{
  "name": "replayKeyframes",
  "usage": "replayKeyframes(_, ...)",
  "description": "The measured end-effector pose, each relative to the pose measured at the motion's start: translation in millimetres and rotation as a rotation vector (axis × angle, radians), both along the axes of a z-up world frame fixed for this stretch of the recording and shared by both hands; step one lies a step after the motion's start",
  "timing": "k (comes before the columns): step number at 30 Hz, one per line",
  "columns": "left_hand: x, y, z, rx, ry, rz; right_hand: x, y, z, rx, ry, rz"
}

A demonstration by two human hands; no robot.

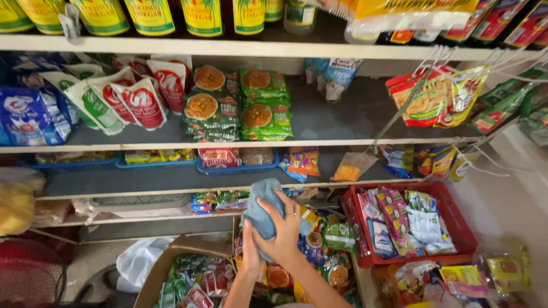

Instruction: Wiping down and organizing various food packets on retail shelves and in bins.

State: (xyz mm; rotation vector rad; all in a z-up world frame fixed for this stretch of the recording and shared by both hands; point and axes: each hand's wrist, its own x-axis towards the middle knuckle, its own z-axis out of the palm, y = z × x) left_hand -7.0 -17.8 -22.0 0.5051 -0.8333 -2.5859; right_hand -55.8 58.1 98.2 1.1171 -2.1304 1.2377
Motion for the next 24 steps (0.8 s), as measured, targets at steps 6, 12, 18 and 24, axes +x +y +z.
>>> replayKeyframes(6,-1,13,-41,-0.288,0.012,-0.043,-38,-8,-26,-0.144,-0.057,-0.116)
replayKeyframes(12,13,18,37,-0.137,0.045,-0.060,-71,5,2,-0.254,-0.364,0.022)
replayKeyframes(18,15,5,89,0.039,0.253,-0.007,-50,14,-23,-0.371,-0.478,0.017)
replayKeyframes(24,-4,0,30,0.270,0.147,0.112,-3,16,-23,-0.150,-0.085,-0.175)
